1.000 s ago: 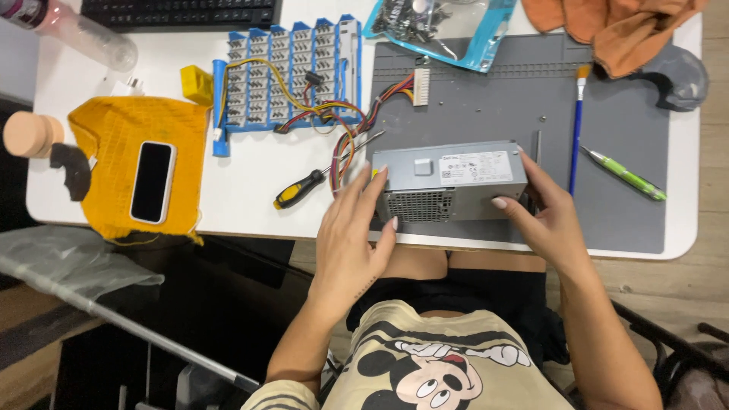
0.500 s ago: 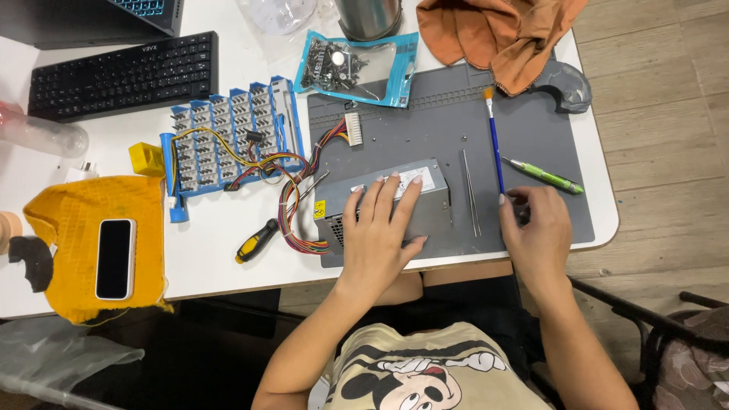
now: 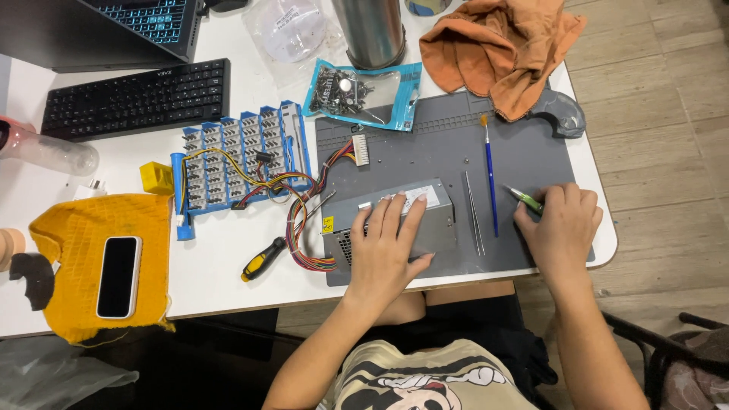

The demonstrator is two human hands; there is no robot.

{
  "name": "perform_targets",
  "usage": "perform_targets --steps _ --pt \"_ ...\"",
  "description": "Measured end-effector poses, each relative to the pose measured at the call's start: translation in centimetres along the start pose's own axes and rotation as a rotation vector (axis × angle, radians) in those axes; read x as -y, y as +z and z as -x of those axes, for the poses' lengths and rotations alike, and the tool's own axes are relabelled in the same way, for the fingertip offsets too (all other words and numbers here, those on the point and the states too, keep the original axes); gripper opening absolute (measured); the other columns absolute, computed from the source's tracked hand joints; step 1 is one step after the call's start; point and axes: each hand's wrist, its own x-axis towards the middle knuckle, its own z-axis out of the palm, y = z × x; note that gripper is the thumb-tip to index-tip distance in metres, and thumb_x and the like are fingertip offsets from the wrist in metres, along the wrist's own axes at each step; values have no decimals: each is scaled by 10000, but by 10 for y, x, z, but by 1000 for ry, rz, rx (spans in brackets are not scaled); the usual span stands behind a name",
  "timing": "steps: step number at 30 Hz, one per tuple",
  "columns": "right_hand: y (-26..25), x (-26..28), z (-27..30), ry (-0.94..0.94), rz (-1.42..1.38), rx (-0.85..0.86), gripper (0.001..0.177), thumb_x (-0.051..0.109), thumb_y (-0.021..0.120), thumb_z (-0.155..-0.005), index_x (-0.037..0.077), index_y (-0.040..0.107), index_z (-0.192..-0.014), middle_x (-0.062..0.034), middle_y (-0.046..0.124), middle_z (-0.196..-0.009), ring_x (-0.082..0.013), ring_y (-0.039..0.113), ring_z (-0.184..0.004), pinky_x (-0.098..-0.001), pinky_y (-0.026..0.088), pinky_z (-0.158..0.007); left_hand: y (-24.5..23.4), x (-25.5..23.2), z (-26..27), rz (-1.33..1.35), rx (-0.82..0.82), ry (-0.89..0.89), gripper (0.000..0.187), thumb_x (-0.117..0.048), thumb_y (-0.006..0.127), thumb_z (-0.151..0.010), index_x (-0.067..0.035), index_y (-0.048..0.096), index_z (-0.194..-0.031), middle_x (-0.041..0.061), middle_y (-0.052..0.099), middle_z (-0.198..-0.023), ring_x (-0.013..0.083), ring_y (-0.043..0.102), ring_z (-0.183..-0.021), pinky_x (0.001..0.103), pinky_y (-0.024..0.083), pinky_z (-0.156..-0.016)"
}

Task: The person holds a computer power supply unit, rotates it to inspect the sides, and uses a screwdriver to remove screws from the casing. They then use a precision screwdriver to remove additional screws from the back panel.

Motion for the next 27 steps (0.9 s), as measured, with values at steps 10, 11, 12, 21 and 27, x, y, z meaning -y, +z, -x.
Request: perform_targets --steps 10,11,12,21,27 --pt "-130 55 13 -84 -628 204 262 124 773 -990 17 728 -1224 -90 770 -1001 -181 710 -814 -309 569 -717 -3 -3 -9 23 30 -26 1093 -656 954 -660 -166 484 -1516 111 571 -1460 270 551 -1358 517 394 -1144" --pt "-132 70 20 -116 -594 168 232 159 784 -978 55 757 -1183 -39 787 -1019 -149 718 -796 -293 557 -688 -1 -4 -11 36 24 -28 1118 -676 950 -663 -173 468 -1537 115 572 -1456 274 549 -1370 537 379 -1161" --pt "-134 85 28 -149 -561 132 204 194 796 -966 93 787 -1142 12 804 -1037 -117 726 -778 -277 545 -660 0 -4 -13 50 18 -30 1143 -697 946 -666 -179 453 -1558 120 573 -1452 278 547 -1382 556 364 -1178" --pt "-144 110 25 -31 -235 240 251 332 678 -1043 202 791 -1224 16 791 -892 -232 678 -597 -413 477 -546 11 -5 -12 60 -68 -37 1162 -685 1003 -638 -251 445 -1560 122 577 -1436 254 587 -1331 488 439 -1120" --pt "-150 119 26 47 -129 323 276 353 634 -1039 238 789 -1235 -3 755 -757 -261 674 -613 -438 455 -510 14 -7 -6 100 -92 -53 1135 -629 999 -664 -164 466 -1552 105 579 -1471 240 577 -1363 463 426 -1153"
